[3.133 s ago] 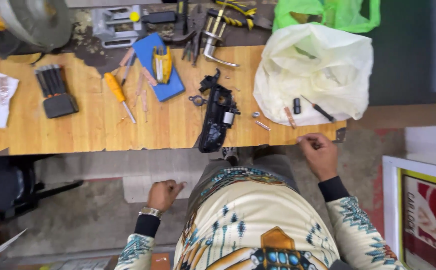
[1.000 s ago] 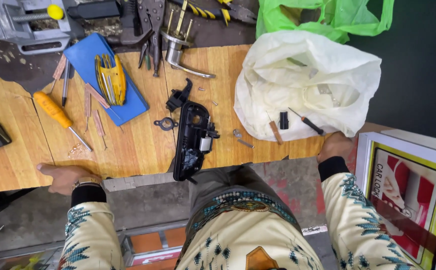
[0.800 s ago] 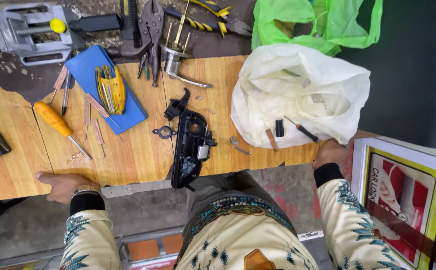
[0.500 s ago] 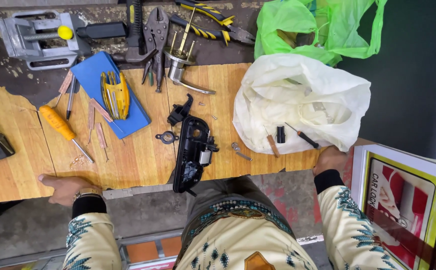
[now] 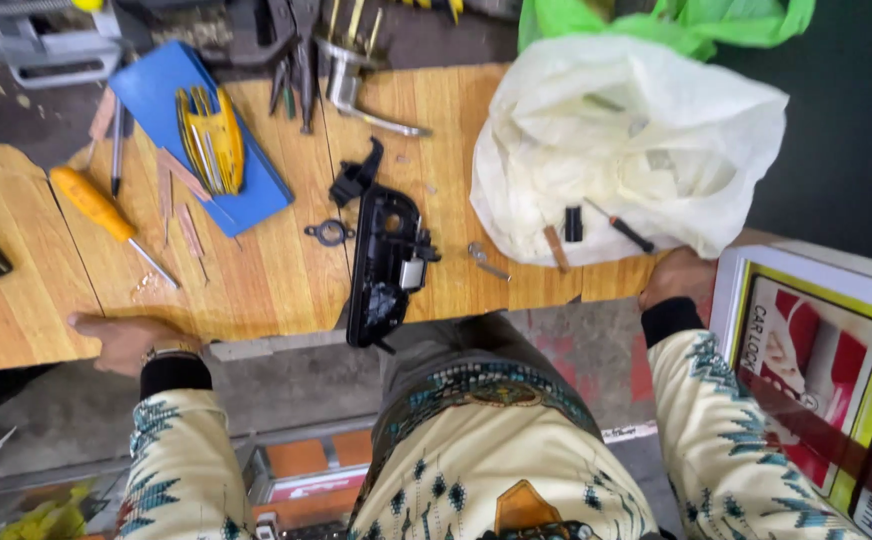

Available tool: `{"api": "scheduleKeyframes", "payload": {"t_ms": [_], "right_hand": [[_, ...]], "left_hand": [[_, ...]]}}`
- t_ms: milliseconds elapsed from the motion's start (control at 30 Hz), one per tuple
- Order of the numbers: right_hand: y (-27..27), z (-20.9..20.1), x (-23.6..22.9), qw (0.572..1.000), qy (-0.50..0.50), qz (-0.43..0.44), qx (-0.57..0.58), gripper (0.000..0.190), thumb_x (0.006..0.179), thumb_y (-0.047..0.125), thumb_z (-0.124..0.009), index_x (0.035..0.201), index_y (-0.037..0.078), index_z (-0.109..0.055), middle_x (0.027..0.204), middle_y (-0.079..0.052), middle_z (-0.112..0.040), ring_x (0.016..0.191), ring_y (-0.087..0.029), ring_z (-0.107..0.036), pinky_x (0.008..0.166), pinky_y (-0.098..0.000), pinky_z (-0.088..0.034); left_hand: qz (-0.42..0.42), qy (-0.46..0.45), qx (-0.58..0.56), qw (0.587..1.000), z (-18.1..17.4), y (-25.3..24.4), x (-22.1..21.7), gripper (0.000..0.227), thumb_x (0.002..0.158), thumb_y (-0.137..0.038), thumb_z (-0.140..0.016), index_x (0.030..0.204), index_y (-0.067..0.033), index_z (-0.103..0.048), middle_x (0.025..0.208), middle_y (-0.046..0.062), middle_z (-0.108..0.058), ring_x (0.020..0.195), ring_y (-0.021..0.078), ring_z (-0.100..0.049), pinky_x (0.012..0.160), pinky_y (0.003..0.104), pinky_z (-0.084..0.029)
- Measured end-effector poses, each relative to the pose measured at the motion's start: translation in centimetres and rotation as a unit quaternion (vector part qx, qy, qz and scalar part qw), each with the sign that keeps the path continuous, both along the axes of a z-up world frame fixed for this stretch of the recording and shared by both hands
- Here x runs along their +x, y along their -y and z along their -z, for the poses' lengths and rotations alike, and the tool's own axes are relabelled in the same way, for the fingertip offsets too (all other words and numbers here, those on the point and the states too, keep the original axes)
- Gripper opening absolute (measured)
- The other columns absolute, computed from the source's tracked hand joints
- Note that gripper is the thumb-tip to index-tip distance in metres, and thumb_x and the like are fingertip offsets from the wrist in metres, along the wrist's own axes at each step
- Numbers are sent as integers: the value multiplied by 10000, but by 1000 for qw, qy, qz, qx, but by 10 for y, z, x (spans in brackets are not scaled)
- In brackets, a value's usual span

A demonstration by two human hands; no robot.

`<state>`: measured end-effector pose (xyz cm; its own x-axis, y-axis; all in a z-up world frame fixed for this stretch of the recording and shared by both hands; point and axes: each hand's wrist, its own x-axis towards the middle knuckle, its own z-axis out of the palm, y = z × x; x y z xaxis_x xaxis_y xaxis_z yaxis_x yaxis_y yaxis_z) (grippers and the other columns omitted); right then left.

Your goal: Reassembling a lock handle mechanism by precisely placing pins into the cylinder and assembling the housing.

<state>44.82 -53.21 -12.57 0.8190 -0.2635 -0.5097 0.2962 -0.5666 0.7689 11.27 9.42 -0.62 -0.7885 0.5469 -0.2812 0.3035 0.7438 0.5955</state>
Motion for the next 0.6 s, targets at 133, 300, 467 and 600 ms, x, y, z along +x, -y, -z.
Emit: {"api": "scheduleKeyframes", "payload": {"t_ms": [133, 300, 467, 600], "right_hand": [[-32, -33, 10, 996, -13, 75, 35, 574, 630, 433, -910, 1104, 224, -663, 1065, 35, -764, 973, -176, -767, 725, -271, -600], [-40, -43, 11, 991, -1, 104, 79, 547, 554, 324, -980, 1015, 209, -709, 995, 2, -790, 908, -214, -797, 602, -345, -651], [-34, -35, 11, 996, -17, 77, 46, 511, 591, 392, -950, 994, 189, -710, 919, 30, -788, 810, -182, -807, 522, -311, -648], [-34, -33, 10, 999, -27, 45, 5, 553, 641, 452, -908, 1077, 189, -691, 1001, 39, -770, 899, -160, -788, 566, -258, -616]], "left_hand": [[-8, 42, 38, 998, 1, -1, 4, 1100, 693, -772, -495, 1506, -45, -359, 1484, 199, -566, 1292, 402, -628, 1011, 531, -569], [0, 27, 27, 999, 9, -5, -3, 1065, 689, -800, -466, 1451, -57, -418, 1424, 203, -619, 1227, 406, -673, 956, 545, -582], [-2, 46, 38, 998, -1, -1, 3, 1015, 676, -775, -497, 1366, -32, -465, 1329, 215, -676, 1135, 397, -729, 878, 533, -623], [4, 31, 30, 999, 5, -2, -2, 1127, 680, -811, -490, 1485, -32, -367, 1432, 227, -601, 1247, 416, -656, 983, 539, -571]]}}
